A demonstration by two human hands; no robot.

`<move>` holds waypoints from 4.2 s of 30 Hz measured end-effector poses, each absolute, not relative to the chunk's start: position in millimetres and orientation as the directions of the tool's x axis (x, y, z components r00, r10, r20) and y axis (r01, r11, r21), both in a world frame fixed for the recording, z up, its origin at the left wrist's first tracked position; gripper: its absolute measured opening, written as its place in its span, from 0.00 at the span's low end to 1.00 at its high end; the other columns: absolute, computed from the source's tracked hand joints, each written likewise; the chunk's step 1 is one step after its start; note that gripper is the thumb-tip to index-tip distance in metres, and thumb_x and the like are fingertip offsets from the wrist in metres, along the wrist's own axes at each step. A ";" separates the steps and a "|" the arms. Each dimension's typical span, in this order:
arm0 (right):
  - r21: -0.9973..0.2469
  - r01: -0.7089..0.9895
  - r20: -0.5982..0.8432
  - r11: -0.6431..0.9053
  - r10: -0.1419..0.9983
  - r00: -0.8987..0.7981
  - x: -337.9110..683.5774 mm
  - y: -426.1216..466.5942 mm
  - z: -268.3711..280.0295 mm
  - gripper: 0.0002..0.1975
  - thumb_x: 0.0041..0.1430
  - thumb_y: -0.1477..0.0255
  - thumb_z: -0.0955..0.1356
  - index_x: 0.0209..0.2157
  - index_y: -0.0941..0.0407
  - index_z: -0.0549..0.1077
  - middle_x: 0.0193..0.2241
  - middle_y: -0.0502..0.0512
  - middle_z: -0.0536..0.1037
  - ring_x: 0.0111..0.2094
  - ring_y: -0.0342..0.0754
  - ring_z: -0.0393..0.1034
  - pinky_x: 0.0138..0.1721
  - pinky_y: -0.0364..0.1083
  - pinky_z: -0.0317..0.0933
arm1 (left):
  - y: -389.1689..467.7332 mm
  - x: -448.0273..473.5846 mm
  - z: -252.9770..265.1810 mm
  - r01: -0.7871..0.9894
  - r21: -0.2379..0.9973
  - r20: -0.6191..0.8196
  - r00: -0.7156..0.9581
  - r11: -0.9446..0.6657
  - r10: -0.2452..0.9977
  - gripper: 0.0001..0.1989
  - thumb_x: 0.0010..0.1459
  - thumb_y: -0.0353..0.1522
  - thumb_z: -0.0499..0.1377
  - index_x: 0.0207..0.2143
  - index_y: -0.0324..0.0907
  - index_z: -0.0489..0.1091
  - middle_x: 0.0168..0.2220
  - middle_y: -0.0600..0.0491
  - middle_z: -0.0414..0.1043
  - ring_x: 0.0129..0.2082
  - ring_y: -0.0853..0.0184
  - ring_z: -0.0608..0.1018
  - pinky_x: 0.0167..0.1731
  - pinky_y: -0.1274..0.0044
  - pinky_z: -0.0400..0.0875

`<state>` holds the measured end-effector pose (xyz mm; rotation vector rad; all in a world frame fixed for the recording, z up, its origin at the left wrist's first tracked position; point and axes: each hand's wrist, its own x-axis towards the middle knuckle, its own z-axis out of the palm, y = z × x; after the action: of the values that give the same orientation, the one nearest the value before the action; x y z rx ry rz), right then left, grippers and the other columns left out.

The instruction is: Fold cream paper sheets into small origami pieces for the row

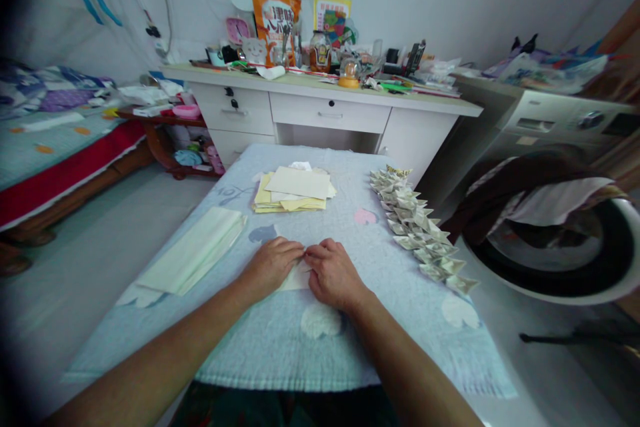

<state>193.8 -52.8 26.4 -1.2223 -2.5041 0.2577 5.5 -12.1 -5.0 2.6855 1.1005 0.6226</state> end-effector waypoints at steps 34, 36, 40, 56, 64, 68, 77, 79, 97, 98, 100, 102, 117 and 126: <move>-0.376 0.739 0.109 0.559 0.819 -0.564 206.5 -60.0 47.5 0.18 0.50 0.69 0.73 0.42 0.57 0.68 0.42 0.57 0.69 0.43 0.52 0.60 0.45 0.50 0.56 | -16.8 -3.1 2.3 0.518 0.365 0.380 0.675 -0.773 0.632 0.10 0.61 0.26 0.54 0.40 0.41 0.73 0.46 0.50 0.75 0.45 0.63 0.72 0.47 0.70 0.67; -0.384 0.727 0.076 0.569 0.804 -0.590 202.8 -52.7 43.3 0.23 0.46 0.67 0.75 0.43 0.56 0.67 0.43 0.57 0.68 0.44 0.52 0.60 0.45 0.50 0.56 | -16.4 -3.9 4.4 0.503 0.412 0.367 0.671 -0.760 0.644 0.09 0.61 0.26 0.53 0.40 0.41 0.72 0.44 0.50 0.75 0.45 0.64 0.73 0.47 0.71 0.67; -0.396 0.714 0.013 0.578 0.781 -0.625 201.9 -40.2 40.1 0.22 0.44 0.66 0.76 0.41 0.56 0.69 0.41 0.55 0.68 0.42 0.51 0.60 0.45 0.50 0.55 | -14.0 -6.2 7.2 0.483 0.471 0.326 0.682 -0.738 0.654 0.10 0.58 0.25 0.55 0.41 0.42 0.72 0.45 0.51 0.75 0.46 0.63 0.72 0.49 0.70 0.66; -0.464 0.682 0.054 0.566 0.786 -0.616 201.8 -39.0 36.2 0.09 0.51 0.72 0.68 0.37 0.56 0.72 0.38 0.54 0.68 0.41 0.51 0.59 0.46 0.50 0.53 | -13.3 -15.0 17.5 0.486 0.629 0.138 0.698 -0.607 0.702 0.23 0.42 0.42 0.70 0.41 0.45 0.74 0.53 0.48 0.69 0.53 0.57 0.68 0.55 0.66 0.59; -0.422 0.692 0.071 0.586 0.782 -0.619 195.0 -47.9 36.5 0.14 0.48 0.72 0.70 0.40 0.55 0.71 0.40 0.54 0.67 0.43 0.52 0.57 0.46 0.51 0.51 | -20.7 -14.3 21.0 0.472 0.591 0.208 0.695 -0.654 0.688 0.09 0.45 0.25 0.62 0.32 0.42 0.71 0.47 0.51 0.71 0.50 0.62 0.69 0.53 0.70 0.60; -0.406 0.699 0.070 0.589 0.782 -0.619 193.1 -50.0 38.2 0.15 0.48 0.72 0.70 0.40 0.55 0.70 0.39 0.54 0.68 0.43 0.52 0.57 0.46 0.51 0.51 | -23.2 -13.6 23.6 0.490 0.546 0.216 0.702 -0.680 0.679 0.09 0.46 0.23 0.58 0.32 0.42 0.70 0.38 0.52 0.71 0.43 0.63 0.70 0.47 0.72 0.63; -0.437 0.706 0.114 0.557 0.813 -0.572 195.0 -45.6 32.7 0.04 0.54 0.80 0.65 0.30 0.57 0.70 0.34 0.53 0.70 0.39 0.48 0.59 0.42 0.47 0.51 | -22.6 -13.5 23.1 0.556 0.562 0.128 0.673 -0.612 0.729 0.05 0.51 0.24 0.55 0.29 0.40 0.70 0.29 0.54 0.69 0.32 0.68 0.71 0.33 0.78 0.64; -0.451 0.705 0.124 0.548 0.820 -0.558 195.4 -45.1 30.8 0.04 0.56 0.78 0.66 0.30 0.57 0.70 0.34 0.53 0.70 0.39 0.48 0.59 0.42 0.47 0.51 | -22.8 -13.9 22.4 0.566 0.569 0.110 0.667 -0.597 0.737 0.06 0.52 0.26 0.57 0.33 0.41 0.71 0.30 0.54 0.70 0.31 0.68 0.72 0.33 0.78 0.64; -0.460 0.800 0.072 0.385 0.914 -0.399 199.0 -40.3 22.6 0.09 0.60 0.67 0.67 0.29 0.57 0.73 0.37 0.54 0.69 0.41 0.49 0.58 0.43 0.49 0.51 | -21.4 -12.6 18.9 0.640 0.521 0.078 0.622 -0.564 0.779 0.07 0.58 0.31 0.54 0.34 0.41 0.72 0.32 0.52 0.74 0.34 0.65 0.75 0.35 0.76 0.65; -0.459 0.802 0.070 0.382 0.915 -0.397 199.0 -40.3 23.0 0.09 0.60 0.67 0.67 0.29 0.57 0.73 0.37 0.54 0.69 0.41 0.49 0.58 0.43 0.49 0.51 | -21.4 -12.4 19.1 0.638 0.524 0.083 0.621 -0.564 0.779 0.07 0.58 0.31 0.55 0.34 0.41 0.72 0.32 0.52 0.74 0.34 0.65 0.75 0.35 0.76 0.65; -0.462 0.801 0.066 0.381 0.915 -0.398 199.0 -40.8 24.1 0.09 0.60 0.68 0.67 0.29 0.57 0.73 0.37 0.54 0.69 0.41 0.49 0.58 0.43 0.49 0.51 | -21.2 -12.0 19.4 0.632 0.525 0.091 0.624 -0.570 0.776 0.06 0.57 0.31 0.56 0.33 0.41 0.72 0.31 0.53 0.73 0.33 0.65 0.74 0.35 0.77 0.64; -0.471 0.794 0.068 0.385 0.913 -0.402 198.7 -41.9 25.3 0.07 0.59 0.68 0.68 0.30 0.57 0.73 0.38 0.54 0.68 0.41 0.49 0.58 0.44 0.49 0.51 | -20.9 -11.3 19.5 0.623 0.523 0.099 0.634 -0.582 0.767 0.05 0.55 0.30 0.57 0.32 0.41 0.72 0.30 0.53 0.72 0.32 0.66 0.73 0.33 0.77 0.64; -0.465 0.752 0.121 0.467 0.875 -0.469 189.6 -43.6 22.6 0.02 0.58 0.72 0.69 0.33 0.54 0.75 0.37 0.53 0.69 0.43 0.50 0.57 0.45 0.50 0.49 | -20.2 -7.9 10.7 0.583 0.503 0.166 0.659 -0.638 0.733 0.08 0.59 0.33 0.56 0.32 0.41 0.74 0.31 0.51 0.70 0.36 0.65 0.72 0.38 0.75 0.65; -0.468 0.810 0.052 0.354 0.926 -0.374 200.0 -39.5 24.7 0.07 0.58 0.68 0.68 0.29 0.56 0.75 0.38 0.54 0.70 0.42 0.50 0.58 0.43 0.50 0.50 | -17.4 -12.8 14.8 0.673 0.440 0.166 0.589 -0.594 0.791 0.10 0.56 0.36 0.59 0.27 0.40 0.72 0.33 0.50 0.67 0.39 0.63 0.70 0.40 0.72 0.64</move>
<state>200.0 -39.5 24.7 -1.5383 -2.3131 0.5329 -12.8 -17.4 14.8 2.4907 1.1893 0.4978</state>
